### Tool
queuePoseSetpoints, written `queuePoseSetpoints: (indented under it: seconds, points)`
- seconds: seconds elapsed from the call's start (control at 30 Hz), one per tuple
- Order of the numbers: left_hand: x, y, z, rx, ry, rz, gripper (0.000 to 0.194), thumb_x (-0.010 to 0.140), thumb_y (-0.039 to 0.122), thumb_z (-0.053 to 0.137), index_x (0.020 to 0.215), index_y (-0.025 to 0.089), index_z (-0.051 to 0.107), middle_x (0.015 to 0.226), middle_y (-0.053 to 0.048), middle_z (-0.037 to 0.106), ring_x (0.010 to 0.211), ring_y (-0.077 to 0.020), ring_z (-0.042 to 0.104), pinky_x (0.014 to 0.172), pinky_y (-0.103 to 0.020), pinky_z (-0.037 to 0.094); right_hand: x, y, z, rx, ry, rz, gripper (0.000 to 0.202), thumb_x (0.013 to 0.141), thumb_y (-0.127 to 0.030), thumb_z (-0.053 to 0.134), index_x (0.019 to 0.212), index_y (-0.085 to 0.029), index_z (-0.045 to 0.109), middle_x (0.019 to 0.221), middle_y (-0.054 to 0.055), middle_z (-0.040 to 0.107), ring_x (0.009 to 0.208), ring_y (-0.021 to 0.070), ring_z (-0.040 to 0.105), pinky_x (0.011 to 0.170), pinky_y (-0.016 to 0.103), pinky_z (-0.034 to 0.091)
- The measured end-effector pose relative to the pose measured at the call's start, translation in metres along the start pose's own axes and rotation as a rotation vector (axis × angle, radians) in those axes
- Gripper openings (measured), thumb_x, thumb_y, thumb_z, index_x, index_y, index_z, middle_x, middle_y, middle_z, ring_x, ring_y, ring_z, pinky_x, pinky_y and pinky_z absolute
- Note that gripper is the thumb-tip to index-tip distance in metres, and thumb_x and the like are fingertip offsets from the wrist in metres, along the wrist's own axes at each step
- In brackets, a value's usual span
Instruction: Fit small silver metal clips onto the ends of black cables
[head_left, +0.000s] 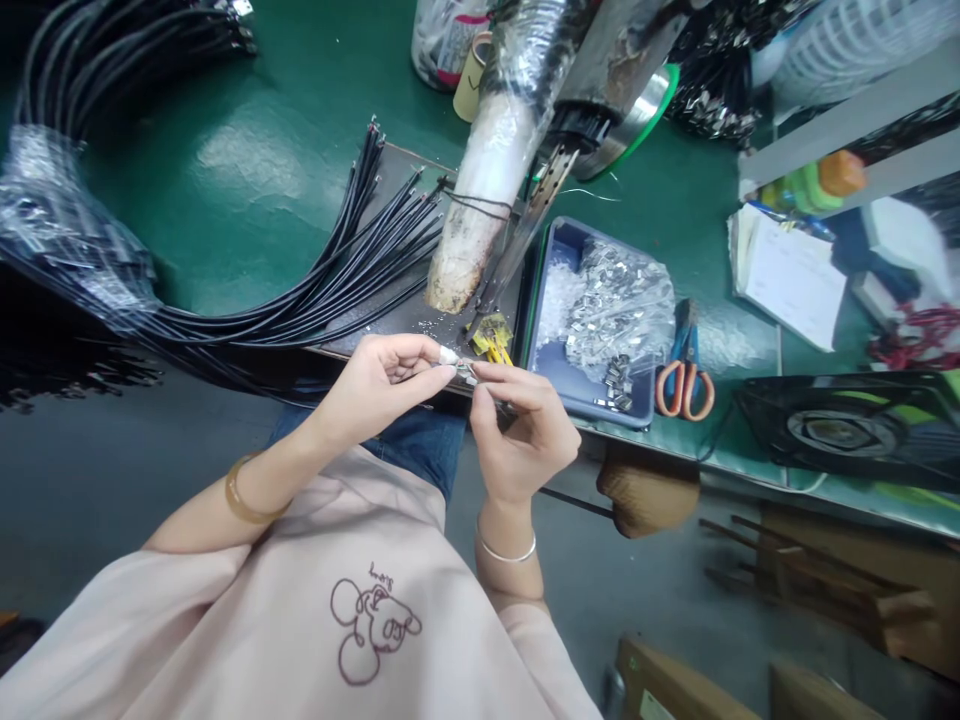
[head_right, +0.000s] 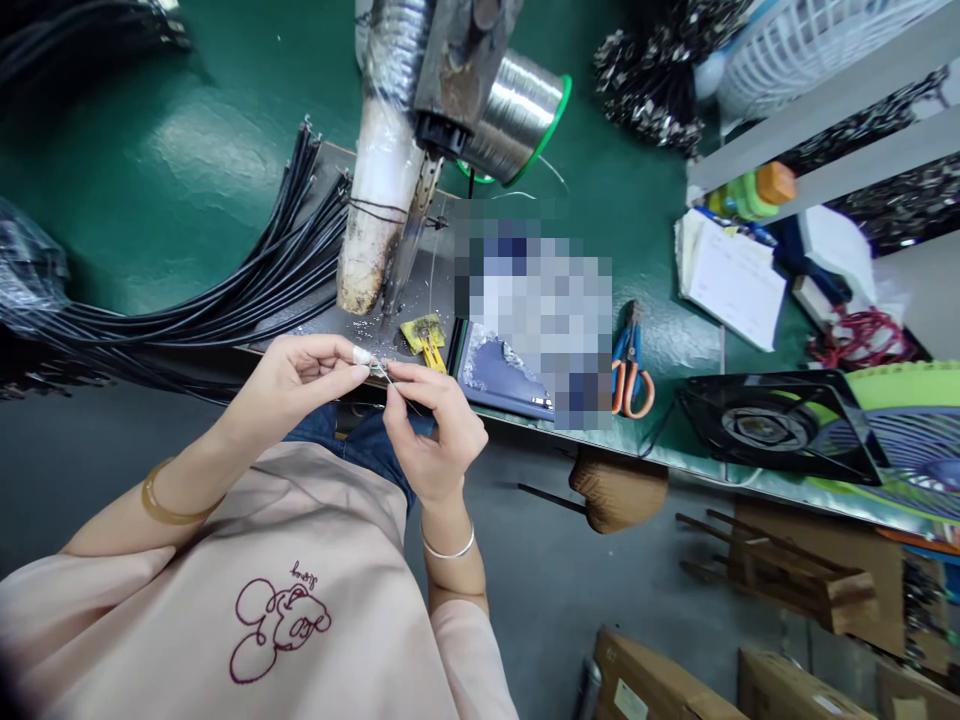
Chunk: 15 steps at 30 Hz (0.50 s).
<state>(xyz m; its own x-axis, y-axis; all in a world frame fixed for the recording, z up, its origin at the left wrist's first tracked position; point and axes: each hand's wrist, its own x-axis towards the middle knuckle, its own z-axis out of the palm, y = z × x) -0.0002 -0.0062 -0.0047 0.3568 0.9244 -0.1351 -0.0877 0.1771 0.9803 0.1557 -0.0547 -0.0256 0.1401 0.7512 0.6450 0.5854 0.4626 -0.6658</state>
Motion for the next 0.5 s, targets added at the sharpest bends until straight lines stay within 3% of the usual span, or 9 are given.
queuePoseSetpoints:
  seconds: [0.27, 0.5]
  points:
    - [0.0033, 0.0011, 0.0012, 0.000, 0.038, 0.000, 0.012, 0.076, 0.025, 0.070, 0.071, 0.014, 0.073, 0.060, -0.001, 0.062, 0.055, -0.0094, 0.050, 0.051, -0.020, 0.040, 0.0036, 0.0058, -0.0003, -0.074, -0.005, -0.127, 0.020, 0.086, -0.008, 0.070, 0.093, -0.026, 0.065, 0.095, 0.000, 0.080, 0.086, 0.0174, 0.078, 0.077, 0.032, 0.064]
    - [0.0090, 0.0042, 0.0040, -0.030, 0.078, 0.013, 0.010, 0.071, 0.023, 0.072, 0.071, 0.013, 0.074, 0.069, -0.003, 0.071, 0.061, -0.0108, 0.059, 0.057, -0.021, 0.048, 0.0062, 0.0045, 0.0049, -0.139, 0.018, -0.150, 0.022, 0.086, -0.006, 0.068, 0.094, -0.026, 0.063, 0.099, 0.001, 0.079, 0.089, 0.0177, 0.077, 0.077, 0.033, 0.065]
